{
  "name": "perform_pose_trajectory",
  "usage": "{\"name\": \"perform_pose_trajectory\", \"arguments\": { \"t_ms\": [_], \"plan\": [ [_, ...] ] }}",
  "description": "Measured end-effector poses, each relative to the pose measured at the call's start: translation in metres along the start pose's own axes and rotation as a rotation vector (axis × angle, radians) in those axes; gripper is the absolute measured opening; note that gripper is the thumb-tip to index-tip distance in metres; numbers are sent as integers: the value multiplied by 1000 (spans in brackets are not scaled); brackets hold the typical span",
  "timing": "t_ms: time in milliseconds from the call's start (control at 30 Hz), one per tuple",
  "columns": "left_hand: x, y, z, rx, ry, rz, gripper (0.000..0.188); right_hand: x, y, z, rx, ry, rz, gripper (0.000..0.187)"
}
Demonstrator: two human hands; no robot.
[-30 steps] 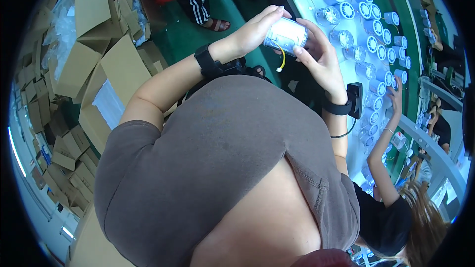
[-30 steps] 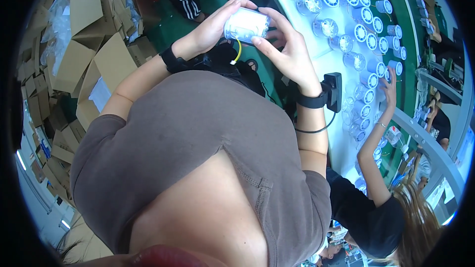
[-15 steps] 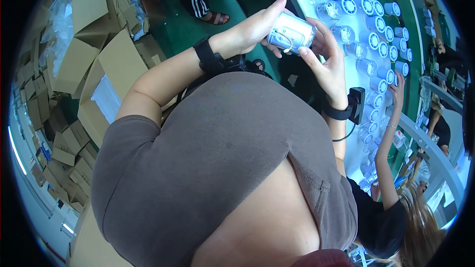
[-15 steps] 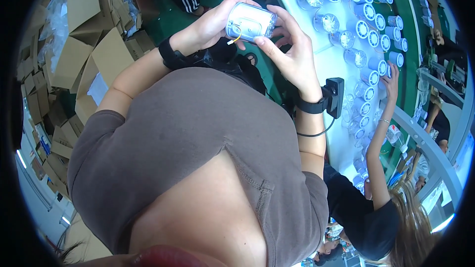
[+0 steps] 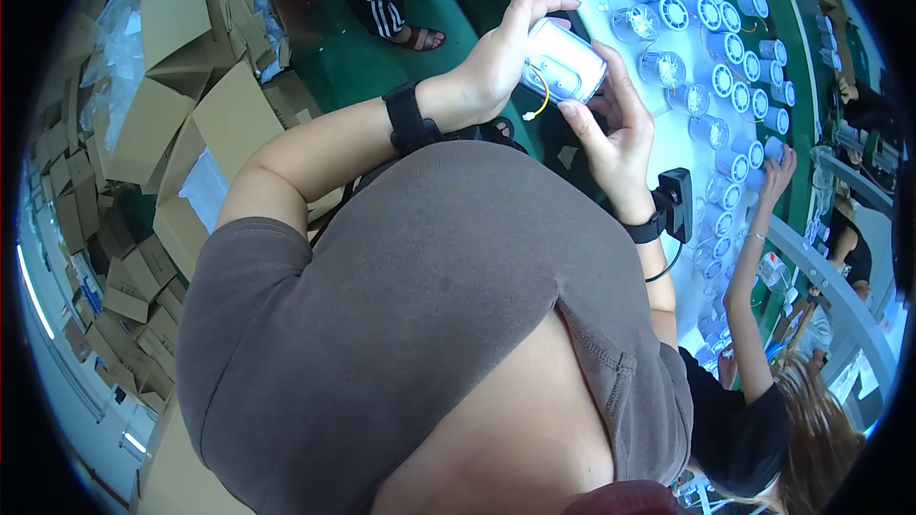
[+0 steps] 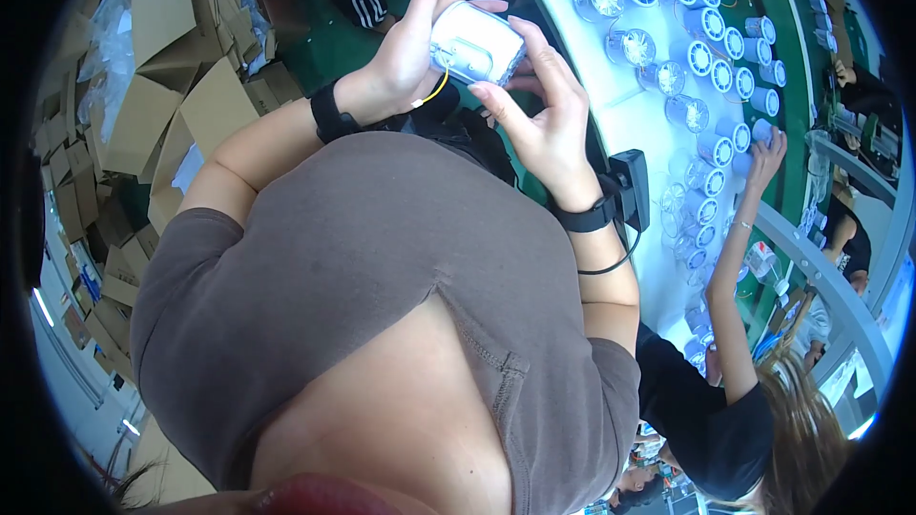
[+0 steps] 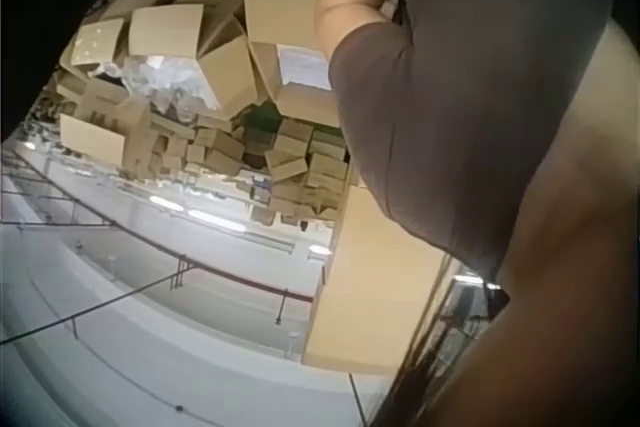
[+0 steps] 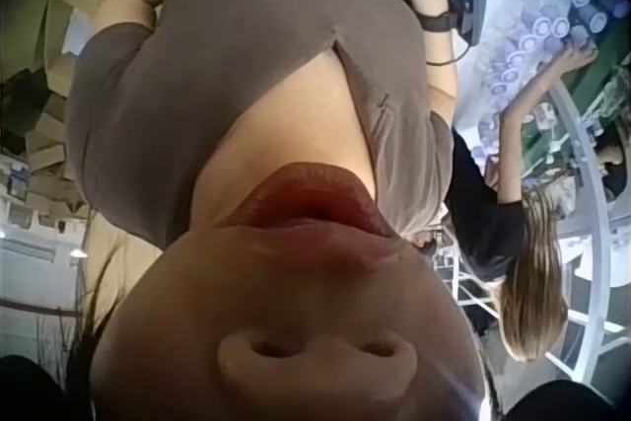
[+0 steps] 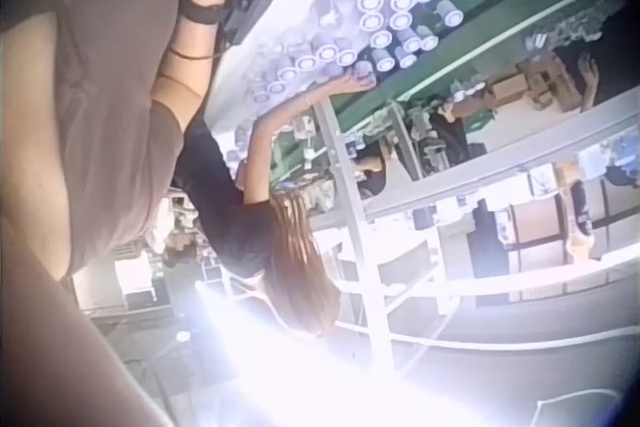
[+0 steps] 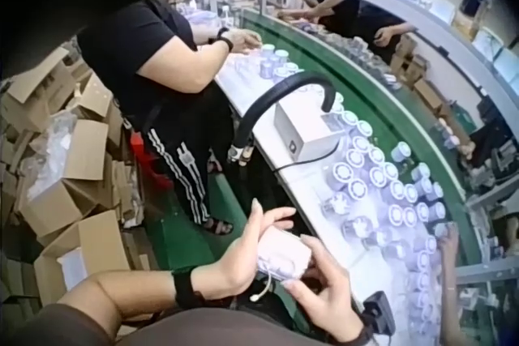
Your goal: The person takes a plastic cup and a motor from the table, fits the motor into the cup by hand, and sets the assembled unit back onto the table, repeating the process.
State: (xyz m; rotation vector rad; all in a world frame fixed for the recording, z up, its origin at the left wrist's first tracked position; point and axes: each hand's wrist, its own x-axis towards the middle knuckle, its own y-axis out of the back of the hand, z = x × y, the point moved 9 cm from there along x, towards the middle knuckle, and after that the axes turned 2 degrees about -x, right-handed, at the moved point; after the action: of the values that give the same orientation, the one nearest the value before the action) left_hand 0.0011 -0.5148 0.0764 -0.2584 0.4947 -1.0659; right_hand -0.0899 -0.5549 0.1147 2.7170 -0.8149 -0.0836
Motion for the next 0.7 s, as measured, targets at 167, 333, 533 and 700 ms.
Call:
{"name": "perform_pose_trajectory", "arguments": {
  "t_ms": [167, 333, 533, 700],
  "plan": [
    [2, -8, -10, -7, 96, -59, 65, -7, 2, 8, 6, 52, 97, 53],
    [18, -27, -58, -191, 444, -249, 72, -29, 31, 26, -72, -112, 209, 53],
    [46, -6, -112, 11, 658, -126, 72, -91, 147, 98, -738, -473, 533, 51],
    [49, -7, -126, 23, 647, -133, 62, -114, 201, 140, -1116, -658, 543, 49]
  ]
}}
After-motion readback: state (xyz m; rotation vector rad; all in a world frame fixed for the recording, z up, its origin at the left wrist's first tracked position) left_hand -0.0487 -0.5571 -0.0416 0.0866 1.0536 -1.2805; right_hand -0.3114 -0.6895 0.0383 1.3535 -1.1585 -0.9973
